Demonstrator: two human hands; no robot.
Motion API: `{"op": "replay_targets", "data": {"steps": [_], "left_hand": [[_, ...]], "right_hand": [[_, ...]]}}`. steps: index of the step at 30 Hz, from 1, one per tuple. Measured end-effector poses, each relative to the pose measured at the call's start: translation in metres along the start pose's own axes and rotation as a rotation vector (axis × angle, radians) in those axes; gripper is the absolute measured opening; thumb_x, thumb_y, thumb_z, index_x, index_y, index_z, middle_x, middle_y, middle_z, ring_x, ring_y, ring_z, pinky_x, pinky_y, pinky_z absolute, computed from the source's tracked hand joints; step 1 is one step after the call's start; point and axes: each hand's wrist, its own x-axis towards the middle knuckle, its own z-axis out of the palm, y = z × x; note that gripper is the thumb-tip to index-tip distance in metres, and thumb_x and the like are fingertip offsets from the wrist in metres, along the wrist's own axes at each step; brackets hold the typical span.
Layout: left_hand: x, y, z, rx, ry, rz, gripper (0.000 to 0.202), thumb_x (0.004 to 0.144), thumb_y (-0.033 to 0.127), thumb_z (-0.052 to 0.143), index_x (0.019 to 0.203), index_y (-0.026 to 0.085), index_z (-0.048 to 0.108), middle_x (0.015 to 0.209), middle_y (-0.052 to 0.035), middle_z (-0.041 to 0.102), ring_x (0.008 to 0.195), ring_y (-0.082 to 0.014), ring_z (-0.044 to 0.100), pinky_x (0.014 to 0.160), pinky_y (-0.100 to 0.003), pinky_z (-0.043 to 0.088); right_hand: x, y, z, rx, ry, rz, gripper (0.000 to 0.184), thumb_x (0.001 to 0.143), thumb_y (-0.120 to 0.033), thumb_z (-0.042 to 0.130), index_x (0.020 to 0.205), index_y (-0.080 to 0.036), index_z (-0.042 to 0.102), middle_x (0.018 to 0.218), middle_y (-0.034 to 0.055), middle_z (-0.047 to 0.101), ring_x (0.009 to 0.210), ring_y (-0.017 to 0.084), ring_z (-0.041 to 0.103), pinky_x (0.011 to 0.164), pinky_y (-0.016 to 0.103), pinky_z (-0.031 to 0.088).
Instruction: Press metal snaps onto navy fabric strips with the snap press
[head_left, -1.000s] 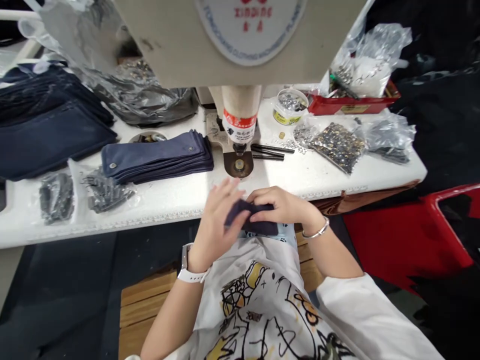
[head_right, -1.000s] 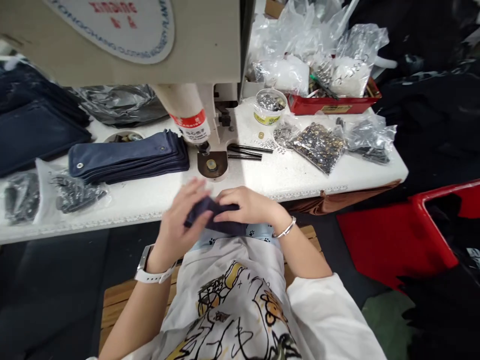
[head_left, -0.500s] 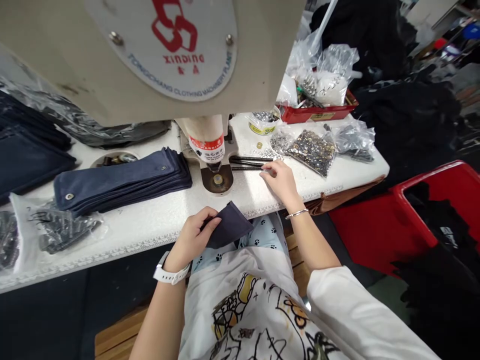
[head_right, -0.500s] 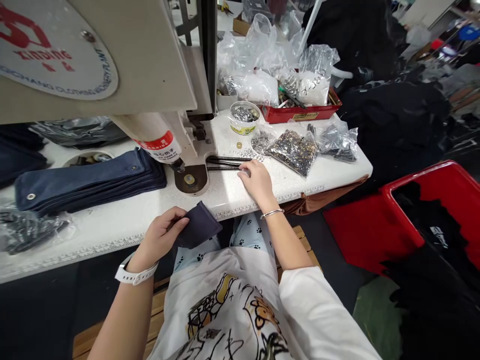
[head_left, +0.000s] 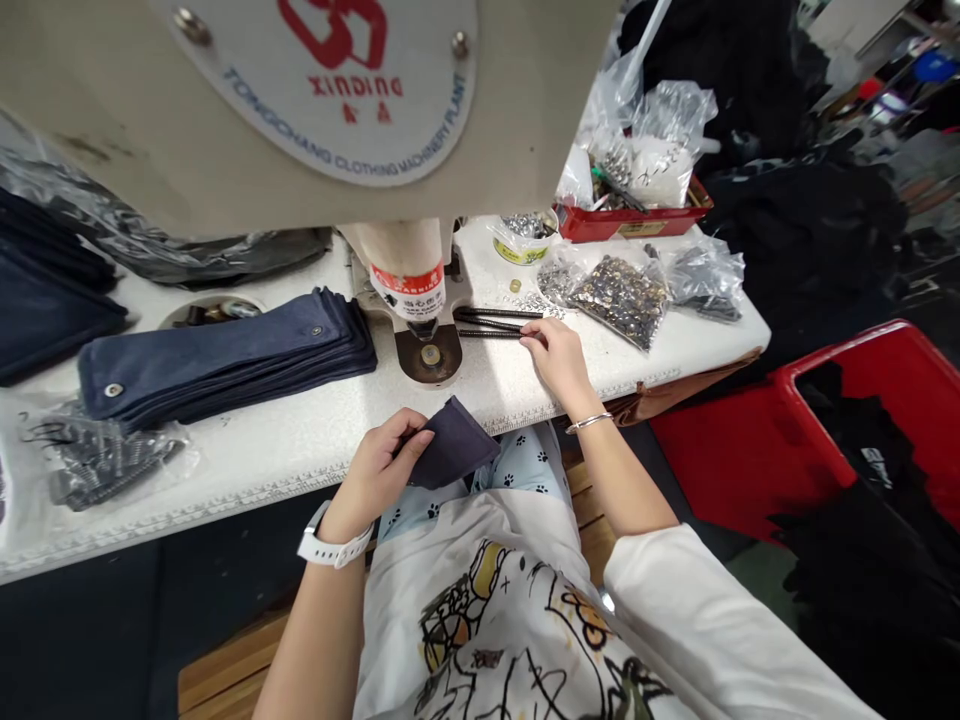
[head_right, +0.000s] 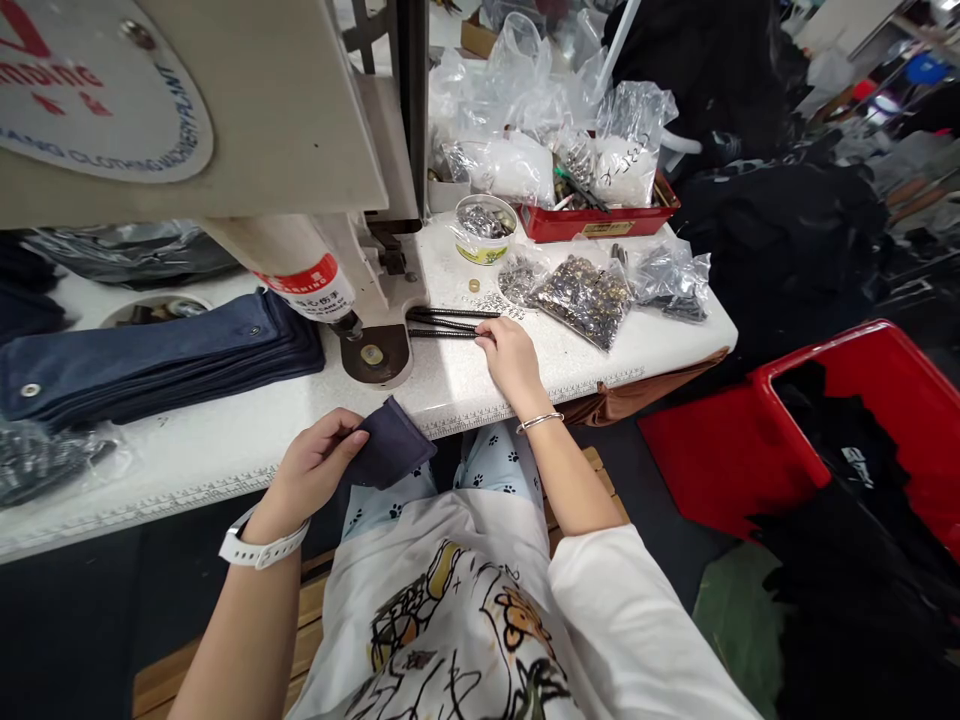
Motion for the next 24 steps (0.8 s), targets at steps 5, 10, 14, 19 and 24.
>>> {"op": "replay_targets", "data": {"steps": [5, 10, 14, 19, 24], "left_hand": [[-0.001, 0.001, 0.000, -0.008, -0.007, -0.003, 0.022, 0.084, 0.036, 0.042, 0.072, 0.019, 0.046, 0.058, 0.0040, 0.042, 0.055, -0.0105, 0.038, 0.052, -0.023, 0.032], [-0.001, 0.001, 0.000, -0.006, -0.001, 0.008, 0.020, 0.085, 0.034, 0.042, 0.072, 0.019, 0.046, 0.058, 0.0039, 0.042, 0.055, -0.0103, 0.038, 0.052, -0.023, 0.033], [-0.001, 0.001, 0.000, 0.003, 0.002, 0.014, 0.020, 0.085, 0.034, 0.043, 0.072, 0.019, 0.046, 0.058, 0.0037, 0.043, 0.055, -0.0105, 0.039, 0.051, -0.023, 0.033], [0.000, 0.001, 0.001, 0.013, 0.006, 0.017, 0.019, 0.085, 0.032, 0.042, 0.072, 0.020, 0.046, 0.058, 0.0040, 0.042, 0.054, -0.0104, 0.039, 0.050, -0.023, 0.032], [-0.001, -0.001, 0.001, -0.002, -0.007, 0.024, 0.020, 0.086, 0.033, 0.041, 0.072, 0.020, 0.045, 0.057, 0.0041, 0.041, 0.054, -0.0104, 0.038, 0.050, -0.022, 0.031]], "right_hand": [[-0.003, 0.003, -0.001, -0.030, 0.035, -0.046, 0.014, 0.082, -0.015, 0.048, 0.080, -0.017, 0.061, 0.084, 0.0067, 0.065, 0.086, 0.020, 0.056, 0.078, 0.035, 0.043], [-0.005, 0.003, -0.001, -0.079, 0.018, -0.077, 0.019, 0.084, -0.017, 0.045, 0.090, -0.017, 0.063, 0.088, 0.0083, 0.065, 0.088, 0.021, 0.056, 0.079, 0.037, 0.045], [-0.007, 0.003, 0.000, -0.076, 0.042, -0.064, 0.020, 0.082, -0.017, 0.046, 0.087, -0.018, 0.065, 0.087, 0.0073, 0.066, 0.087, 0.020, 0.058, 0.079, 0.036, 0.046], [-0.006, 0.003, -0.005, -0.069, 0.032, -0.068, 0.017, 0.079, -0.016, 0.049, 0.080, -0.017, 0.067, 0.082, 0.0073, 0.066, 0.081, 0.019, 0.059, 0.075, 0.035, 0.047], [-0.006, 0.006, -0.016, -0.060, -0.051, -0.063, 0.014, 0.079, -0.018, 0.052, 0.074, -0.017, 0.065, 0.079, 0.0064, 0.066, 0.078, 0.018, 0.058, 0.073, 0.034, 0.045]]}}
